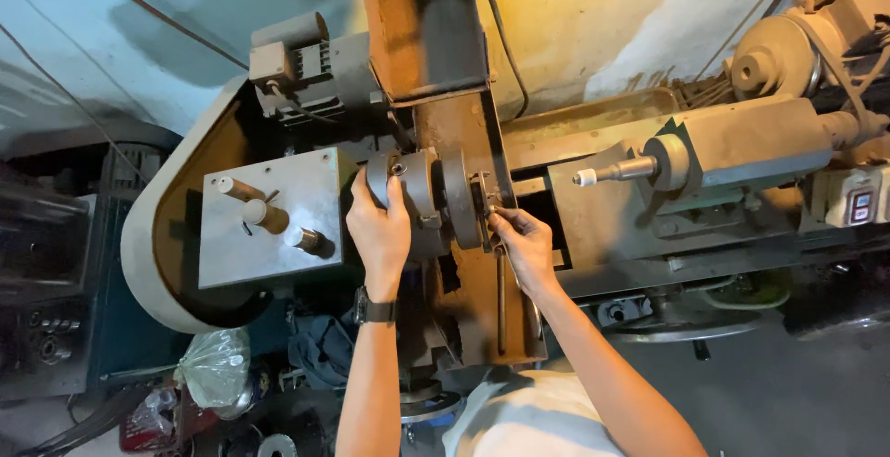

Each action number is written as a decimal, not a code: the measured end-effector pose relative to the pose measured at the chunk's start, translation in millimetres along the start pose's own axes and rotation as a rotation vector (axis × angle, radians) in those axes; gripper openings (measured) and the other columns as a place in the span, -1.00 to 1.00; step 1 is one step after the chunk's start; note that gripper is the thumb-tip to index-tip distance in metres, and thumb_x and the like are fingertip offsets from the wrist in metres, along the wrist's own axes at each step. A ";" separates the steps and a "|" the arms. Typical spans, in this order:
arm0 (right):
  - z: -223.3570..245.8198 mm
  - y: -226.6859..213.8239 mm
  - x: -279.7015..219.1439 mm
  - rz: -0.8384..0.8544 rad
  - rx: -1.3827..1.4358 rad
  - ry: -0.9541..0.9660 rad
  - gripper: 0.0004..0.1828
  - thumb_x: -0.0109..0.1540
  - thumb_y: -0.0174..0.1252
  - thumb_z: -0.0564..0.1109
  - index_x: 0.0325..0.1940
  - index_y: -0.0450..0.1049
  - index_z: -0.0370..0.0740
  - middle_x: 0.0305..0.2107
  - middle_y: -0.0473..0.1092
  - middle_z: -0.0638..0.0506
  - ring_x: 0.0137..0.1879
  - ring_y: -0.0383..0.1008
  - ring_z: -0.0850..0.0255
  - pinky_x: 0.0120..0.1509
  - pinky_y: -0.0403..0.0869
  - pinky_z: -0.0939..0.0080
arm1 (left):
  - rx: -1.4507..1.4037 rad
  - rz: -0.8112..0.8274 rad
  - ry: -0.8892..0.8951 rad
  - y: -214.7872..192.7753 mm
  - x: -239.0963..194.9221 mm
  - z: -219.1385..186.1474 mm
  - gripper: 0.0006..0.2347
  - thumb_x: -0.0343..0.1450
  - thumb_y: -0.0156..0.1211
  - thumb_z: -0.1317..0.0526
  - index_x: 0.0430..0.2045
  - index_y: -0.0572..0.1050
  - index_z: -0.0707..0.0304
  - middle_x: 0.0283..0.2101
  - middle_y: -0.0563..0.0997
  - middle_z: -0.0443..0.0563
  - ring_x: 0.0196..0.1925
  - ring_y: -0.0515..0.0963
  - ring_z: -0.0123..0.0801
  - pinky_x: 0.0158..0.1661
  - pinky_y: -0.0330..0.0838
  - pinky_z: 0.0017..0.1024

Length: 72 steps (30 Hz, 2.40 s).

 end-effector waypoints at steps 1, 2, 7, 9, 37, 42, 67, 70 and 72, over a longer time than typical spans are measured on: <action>2.9 1.7 -2.2 -0.005 -0.014 0.009 -0.79 0.22 0.38 -0.20 -0.09 0.65 -0.36 -0.38 0.56 -0.13 -0.24 0.51 0.25 -0.15 0.55 0.22 | -0.039 -0.039 0.023 -2.1 -2.9 -2.2 -0.61 0.53 0.16 0.15 0.13 0.40 0.56 -0.30 0.63 0.54 -0.32 0.63 0.41 -0.37 0.54 -0.08; 0.8 0.8 -4.9 -0.006 -0.016 0.011 -0.79 0.22 0.38 -0.20 -0.09 0.65 -0.36 -0.38 0.56 -0.13 -0.24 0.51 0.25 -0.15 0.55 0.22 | -0.038 -0.038 0.021 -1.3 -6.3 2.9 -0.61 0.53 0.16 0.15 0.13 0.40 0.56 -0.30 0.63 0.54 -0.32 0.63 0.41 -0.37 0.54 -0.08; 1.6 1.5 -4.9 -0.002 0.053 0.105 -0.75 0.26 0.35 -0.16 -0.04 0.61 -0.36 -0.46 0.50 -0.13 -0.46 0.41 0.26 -0.48 0.40 0.32 | -0.106 -0.092 0.100 5.5 -14.4 28.3 -0.60 0.56 0.13 0.18 0.18 0.35 0.58 -0.46 0.59 0.42 -0.75 0.53 -0.06 -0.64 0.37 -0.43; -4.5 1.4 -1.5 0.007 0.054 0.096 -0.76 0.27 0.33 -0.17 -0.04 0.60 -0.37 -0.50 0.47 -0.13 -0.49 0.37 0.27 -0.52 0.35 0.33 | -0.114 -0.102 0.113 7.4 -20.3 26.7 -0.60 0.57 0.11 0.18 0.20 0.33 0.57 -0.34 0.60 0.45 -0.63 0.58 0.04 -0.58 0.43 -0.37; 4.1 -1.3 4.0 0.025 0.006 0.036 -0.73 0.19 0.44 -0.18 -0.05 0.67 -0.32 -0.42 0.58 -0.16 -0.36 0.52 0.27 -0.36 0.53 0.27 | -0.061 -0.121 0.138 11.4 -21.6 21.9 -0.59 0.57 0.14 0.20 0.25 0.31 0.55 0.06 0.56 0.54 0.02 0.60 0.36 -0.08 0.54 0.02; -12.4 -0.1 9.8 0.039 0.094 0.073 -0.70 0.22 0.40 -0.19 -0.01 0.61 -0.38 -0.51 0.51 -0.20 -0.50 0.46 0.21 -0.53 0.40 0.30 | -0.036 -0.176 0.217 14.1 -29.3 25.1 -0.62 0.57 0.13 0.25 0.24 0.32 0.52 0.10 0.54 0.49 0.04 0.61 0.26 -0.03 0.55 -0.05; -44.3 -438.8 -92.8 -0.615 -0.698 0.144 -0.75 0.38 0.19 -0.11 -0.22 0.51 -0.41 -0.57 0.39 0.00 -0.48 0.28 0.28 -0.38 0.29 0.29 | -0.238 0.812 -0.138 150.0 -297.8 -30.4 -0.77 0.38 0.18 0.36 -0.10 0.54 0.39 -0.23 0.78 0.02 -0.32 0.76 -0.40 -0.33 0.58 -0.54; -136.0 -556.3 -65.6 -0.555 -0.967 0.201 -0.48 0.11 -0.08 -0.37 0.11 0.54 -0.34 -0.10 0.54 -0.20 -0.05 0.53 -0.11 0.03 0.46 0.06 | -0.200 0.921 -0.069 191.3 -309.2 -59.7 -0.77 0.38 0.18 0.34 -0.10 0.52 0.39 -0.16 0.69 0.07 -0.20 0.69 -0.20 -0.14 0.54 -0.38; -306.9 -725.6 -101.0 -0.405 -0.824 0.281 -0.59 0.23 -0.02 -0.28 0.16 0.43 -0.37 -0.06 0.45 -0.20 0.00 0.47 -0.05 0.11 0.45 0.07 | -0.197 0.945 -0.030 230.3 -319.8 -68.3 -0.74 0.37 0.19 0.34 -0.07 0.49 0.41 -0.07 0.63 0.13 -0.11 0.64 -0.11 -0.07 0.51 -0.33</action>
Point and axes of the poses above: each hand's wrist, its own x-axis towards the middle knuckle, its own y-axis out of the palm, z = x × y, the point moved 2 cm from there along x, towards the middle knuckle
